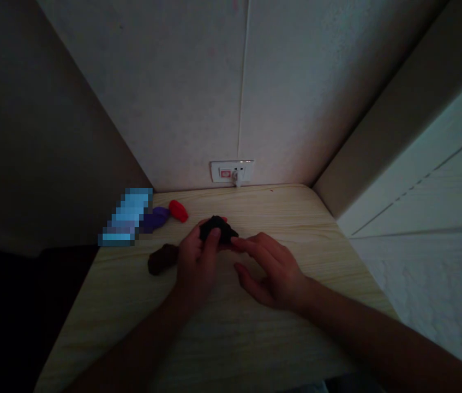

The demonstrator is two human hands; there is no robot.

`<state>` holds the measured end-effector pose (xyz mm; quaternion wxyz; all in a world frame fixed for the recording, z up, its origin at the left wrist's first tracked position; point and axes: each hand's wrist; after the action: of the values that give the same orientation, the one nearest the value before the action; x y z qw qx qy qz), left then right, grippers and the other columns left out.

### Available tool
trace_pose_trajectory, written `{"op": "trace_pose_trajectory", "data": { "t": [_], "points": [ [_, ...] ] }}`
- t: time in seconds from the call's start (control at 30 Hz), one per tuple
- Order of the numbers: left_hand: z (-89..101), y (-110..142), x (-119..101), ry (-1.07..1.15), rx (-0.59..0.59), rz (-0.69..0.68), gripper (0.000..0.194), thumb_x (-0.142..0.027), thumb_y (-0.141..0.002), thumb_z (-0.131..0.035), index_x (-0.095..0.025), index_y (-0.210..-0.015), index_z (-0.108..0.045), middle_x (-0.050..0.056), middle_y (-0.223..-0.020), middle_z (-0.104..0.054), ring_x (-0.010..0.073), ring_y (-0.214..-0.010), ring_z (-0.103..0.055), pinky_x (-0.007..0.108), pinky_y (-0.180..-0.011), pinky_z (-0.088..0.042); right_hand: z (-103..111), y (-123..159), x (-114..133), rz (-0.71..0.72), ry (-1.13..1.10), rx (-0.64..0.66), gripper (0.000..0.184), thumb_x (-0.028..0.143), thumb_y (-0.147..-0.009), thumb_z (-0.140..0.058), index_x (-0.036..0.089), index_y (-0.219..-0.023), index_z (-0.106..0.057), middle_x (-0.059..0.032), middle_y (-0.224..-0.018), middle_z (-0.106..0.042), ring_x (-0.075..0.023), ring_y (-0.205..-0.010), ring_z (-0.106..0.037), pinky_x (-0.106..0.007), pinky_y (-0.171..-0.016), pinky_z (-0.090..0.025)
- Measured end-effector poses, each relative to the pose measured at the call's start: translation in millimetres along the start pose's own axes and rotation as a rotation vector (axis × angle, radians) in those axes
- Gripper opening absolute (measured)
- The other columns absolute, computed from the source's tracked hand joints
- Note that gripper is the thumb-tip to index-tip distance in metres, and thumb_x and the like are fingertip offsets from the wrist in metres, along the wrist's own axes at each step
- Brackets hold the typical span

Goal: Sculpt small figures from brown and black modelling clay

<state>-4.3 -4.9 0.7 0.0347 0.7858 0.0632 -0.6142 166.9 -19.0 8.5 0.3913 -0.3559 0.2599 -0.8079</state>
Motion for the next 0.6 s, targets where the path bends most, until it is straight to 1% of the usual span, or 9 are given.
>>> {"op": "trace_pose_trajectory", "data": {
  "t": [0.07,0.17,0.27,0.37,0.4,0.47,0.5,0.57,0.6],
  "points": [
    [1.7,-4,3,0.026,-0.026,-0.007,0.036,-0.043,-0.087,-0.073,-0.017,-0.11,-0.069,0.009,-0.104,-0.076,0.0224,-0.093,-0.074,0.032,-0.083,-0.06,1,0,1,0.02,0.003,-0.007,0.05,0.016,-0.091,-0.062,0.018,-0.14,-0.052,-0.0122,-0.107,-0.074,-0.0231,-0.09,-0.07,-0.037,-0.077,-0.063],
    [2.8,-11,5,0.098,0.001,0.039,0.033,-0.04,-0.087,-0.072,-0.017,-0.109,-0.065,0.009,-0.107,-0.076,0.0221,-0.089,-0.075,0.036,-0.084,-0.061,1,-5,3,0.062,0.03,-0.016,0.044,0.015,-0.091,-0.063,0.015,-0.135,-0.056,-0.0129,-0.103,-0.074,-0.0228,-0.086,-0.069,-0.036,-0.073,-0.063],
    [3.2,-16,1,0.152,0.013,0.047,0.03,-0.031,-0.083,-0.075,-0.015,-0.106,-0.064,0.011,-0.118,-0.073,0.0223,-0.098,-0.075,0.039,-0.092,-0.06,2,-8,9,0.116,0.068,-0.009,0.039,0.014,-0.091,-0.062,0.014,-0.13,-0.06,-0.0128,-0.097,-0.074,-0.0229,-0.084,-0.069,-0.036,-0.072,-0.063],
    [5.6,-18,-9,0.161,-0.006,0.066,0.029,-0.024,-0.077,-0.077,-0.016,-0.1,-0.061,0.009,-0.115,-0.074,0.0225,-0.097,-0.076,0.041,-0.092,-0.061,8,13,20,0.125,0.026,0.082,0.039,0.014,-0.09,-0.064,0.018,-0.129,-0.064,-0.0101,-0.091,-0.074,-0.0235,-0.08,-0.069,-0.04,-0.071,-0.063],
    [7.3,-18,-12,0.148,-0.011,0.087,0.029,-0.022,-0.075,-0.076,-0.017,-0.098,-0.058,0.008,-0.109,-0.076,0.0226,-0.091,-0.077,0.041,-0.088,-0.062,12,28,25,0.072,-0.04,0.127,0.039,0.017,-0.09,-0.066,0.022,-0.129,-0.066,-0.0094,-0.092,-0.074,-0.0242,-0.079,-0.07,-0.041,-0.07,-0.063],
    [12.6,-17,-18,0.107,-0.01,0.138,0.027,-0.018,-0.072,-0.071,-0.019,-0.094,-0.055,0.005,-0.096,-0.077,0.0221,-0.076,-0.077,0.04,-0.076,-0.063,22,66,37,-0.213,-0.199,0.102,0.034,0.028,-0.09,-0.073,0.036,-0.122,-0.071,-0.0068,-0.095,-0.075,-0.0244,-0.081,-0.071,-0.041,-0.068,-0.064],
    [16.1,-16,-21,0.086,-0.005,0.155,0.026,-0.017,-0.072,-0.068,-0.02,-0.093,-0.054,0.004,-0.089,-0.076,0.0214,-0.069,-0.075,0.039,-0.07,-0.063,28,86,45,-0.298,-0.202,0.096,0.03,0.033,-0.089,-0.075,0.041,-0.117,-0.072,-0.0065,-0.097,-0.074,-0.0243,-0.083,-0.072,-0.039,-0.064,-0.063],
    [24.1,-12,-24,0.033,0.018,0.138,0.023,-0.017,-0.072,-0.062,-0.02,-0.093,-0.055,0.001,-0.081,-0.074,0.0191,-0.062,-0.072,0.036,-0.064,-0.06,41,125,62,-0.438,-0.174,0.09,0.023,0.035,-0.091,-0.075,0.042,-0.112,-0.071,-0.0066,-0.108,-0.073,-0.0237,-0.095,-0.071,-0.034,-0.067,-0.061],
    [28.2,-10,-24,-0.009,0.036,0.101,0.022,-0.017,-0.072,-0.06,-0.02,-0.094,-0.057,0.0,-0.08,-0.073,0.0175,-0.06,-0.069,0.034,-0.063,-0.058,46,141,73,-0.529,-0.143,0.083,0.022,0.035,-0.095,-0.071,0.039,-0.116,-0.068,-0.0052,-0.118,-0.071,-0.0225,-0.105,-0.068,-0.033,-0.075,-0.06]
  ]
}}
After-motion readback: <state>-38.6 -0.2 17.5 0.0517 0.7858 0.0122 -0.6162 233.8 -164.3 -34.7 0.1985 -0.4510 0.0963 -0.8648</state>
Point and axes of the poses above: each hand's wrist, its own y-axis away from the middle knuckle, its own z-axis out of the back of the hand, x = y × z
